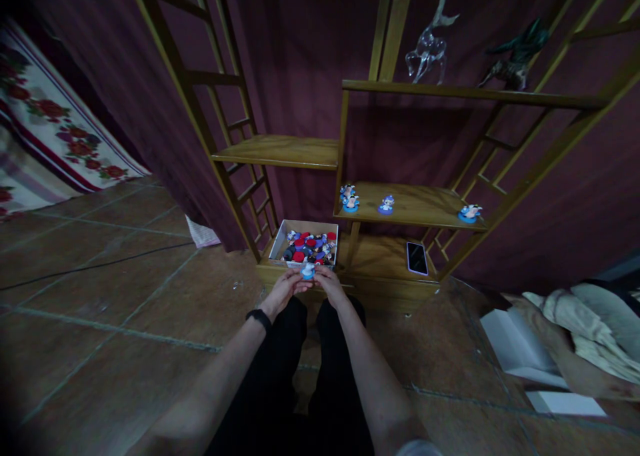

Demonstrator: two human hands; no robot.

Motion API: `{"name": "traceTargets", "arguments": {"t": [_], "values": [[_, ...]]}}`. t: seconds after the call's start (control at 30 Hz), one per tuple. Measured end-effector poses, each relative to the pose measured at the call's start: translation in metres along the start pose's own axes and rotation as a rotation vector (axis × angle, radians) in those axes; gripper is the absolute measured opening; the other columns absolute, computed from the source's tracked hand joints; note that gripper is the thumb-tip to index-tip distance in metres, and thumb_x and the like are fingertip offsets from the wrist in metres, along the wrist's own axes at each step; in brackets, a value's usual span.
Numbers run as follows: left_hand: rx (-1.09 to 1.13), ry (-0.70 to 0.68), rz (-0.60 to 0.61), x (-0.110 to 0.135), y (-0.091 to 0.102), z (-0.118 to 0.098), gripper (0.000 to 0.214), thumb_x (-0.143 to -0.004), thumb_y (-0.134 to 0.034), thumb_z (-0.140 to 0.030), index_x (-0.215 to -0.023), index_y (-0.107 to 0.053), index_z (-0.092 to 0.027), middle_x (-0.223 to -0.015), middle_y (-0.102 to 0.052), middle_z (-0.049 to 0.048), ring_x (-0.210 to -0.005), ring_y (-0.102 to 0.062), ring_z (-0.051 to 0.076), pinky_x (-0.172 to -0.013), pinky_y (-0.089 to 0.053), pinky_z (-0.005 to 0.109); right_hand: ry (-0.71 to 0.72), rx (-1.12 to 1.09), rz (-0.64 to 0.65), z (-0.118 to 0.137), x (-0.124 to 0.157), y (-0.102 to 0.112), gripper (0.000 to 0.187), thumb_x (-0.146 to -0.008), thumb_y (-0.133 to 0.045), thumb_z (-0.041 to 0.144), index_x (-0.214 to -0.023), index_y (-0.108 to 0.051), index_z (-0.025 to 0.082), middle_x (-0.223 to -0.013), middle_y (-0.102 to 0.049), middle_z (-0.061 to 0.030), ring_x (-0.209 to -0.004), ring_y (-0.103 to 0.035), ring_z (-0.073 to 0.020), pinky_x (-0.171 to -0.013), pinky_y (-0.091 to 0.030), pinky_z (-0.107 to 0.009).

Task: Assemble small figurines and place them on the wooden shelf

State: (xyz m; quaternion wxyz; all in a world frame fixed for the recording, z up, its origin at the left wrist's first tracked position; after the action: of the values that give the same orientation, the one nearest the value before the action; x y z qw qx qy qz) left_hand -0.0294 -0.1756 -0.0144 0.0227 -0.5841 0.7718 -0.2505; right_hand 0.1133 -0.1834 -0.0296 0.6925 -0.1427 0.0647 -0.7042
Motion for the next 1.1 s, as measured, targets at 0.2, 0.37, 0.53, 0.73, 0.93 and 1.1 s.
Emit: {"name": "traceTargets", "arguments": {"t": [0.2, 0.37, 0.53, 0.73, 0.93, 1.1], "values": [[-0.047, 0.012, -0.003, 0.001, -0.003, 0.0035, 0.025, -0.071, -0.064, -0.02, -0.09, -0.048, -0.014, -0.073, -0.069, 0.0085, -0.065, -0.067, 0.018, -0.054, -0.051, 0.022, 0.045, -0.004, 0.007, 0.0017, 0.0016, -0.0001, 0.04, -0.058, -0.063, 0.027, -0.097, -0.063, 0.021, -0.081, -0.065, -0.0002, -0.073, -0.057, -0.0132, -0.067, -0.04, -0.025], [-0.075, 0.038, 0.039, 0.0006, -0.0029, -0.0002, 0.03, -0.073, -0.063, -0.035, -0.089, -0.054, -0.013, -0.074, -0.068, 0.0094, -0.065, -0.067, 0.017, -0.054, -0.05, 0.022, -0.013, -0.045, -0.027, -0.0013, -0.0026, 0.0025, 0.038, -0.056, -0.061, 0.025, -0.093, -0.065, 0.021, -0.08, -0.066, -0.0003, -0.071, -0.056, -0.0137, -0.064, -0.041, -0.024], [-0.139, 0.031, -0.014, -0.0038, -0.001, 0.0008, 0.027, -0.072, -0.063, -0.035, -0.083, -0.059, -0.012, -0.059, -0.064, 0.004, -0.046, -0.059, 0.01, -0.039, -0.039, 0.015, -0.034, -0.014, 0.032, 0.0007, -0.0006, 0.0017, 0.029, -0.059, -0.057, 0.026, -0.086, -0.068, 0.019, -0.08, -0.066, -0.0013, -0.07, -0.055, -0.0138, -0.061, -0.04, -0.023], [-0.106, 0.046, 0.012, -0.0035, 0.0008, 0.0003, 0.016, -0.07, -0.064, -0.024, -0.078, -0.059, -0.011, -0.061, -0.064, 0.0044, -0.047, -0.06, 0.01, -0.041, -0.041, 0.015, -0.027, -0.015, 0.028, 0.0021, 0.0021, 0.0013, 0.031, -0.061, -0.062, 0.032, -0.089, -0.067, 0.02, -0.082, -0.067, -0.0017, -0.07, -0.057, -0.0139, -0.065, -0.042, -0.026], [-0.011, 0.042, -0.034, -0.0003, -0.0002, -0.0009, 0.013, -0.071, -0.063, -0.018, -0.075, -0.052, -0.012, -0.066, -0.066, 0.006, -0.06, -0.066, 0.015, -0.056, -0.052, 0.023, -0.057, -0.049, 0.106, 0.0049, 0.0044, -0.0011, 0.036, -0.061, -0.065, 0.036, -0.094, -0.065, 0.021, -0.09, -0.067, -0.0038, -0.073, -0.06, -0.0147, -0.068, -0.045, -0.028], [-0.013, 0.064, -0.03, 0.0, -0.0006, 0.0004, 0.019, -0.07, -0.065, -0.021, -0.078, -0.05, -0.013, -0.067, -0.066, 0.0075, -0.061, -0.066, 0.017, -0.057, -0.053, 0.025, -0.078, -0.038, 0.071, 0.0074, 0.0062, -0.0028, 0.037, -0.059, -0.067, 0.034, -0.093, -0.065, 0.021, -0.085, -0.067, -0.0029, -0.067, -0.059, -0.0135, -0.064, -0.046, -0.027]]}}
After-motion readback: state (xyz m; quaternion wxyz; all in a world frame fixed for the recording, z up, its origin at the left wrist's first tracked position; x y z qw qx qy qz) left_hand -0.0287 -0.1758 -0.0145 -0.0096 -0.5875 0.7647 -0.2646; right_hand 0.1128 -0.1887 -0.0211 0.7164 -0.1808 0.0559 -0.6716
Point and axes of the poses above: each hand's wrist, its own x-axis away from the middle knuckle, its own y-axis out of the back of the hand, z = x × y, the point moved 1 cm from there along -x, towards the middle knuckle
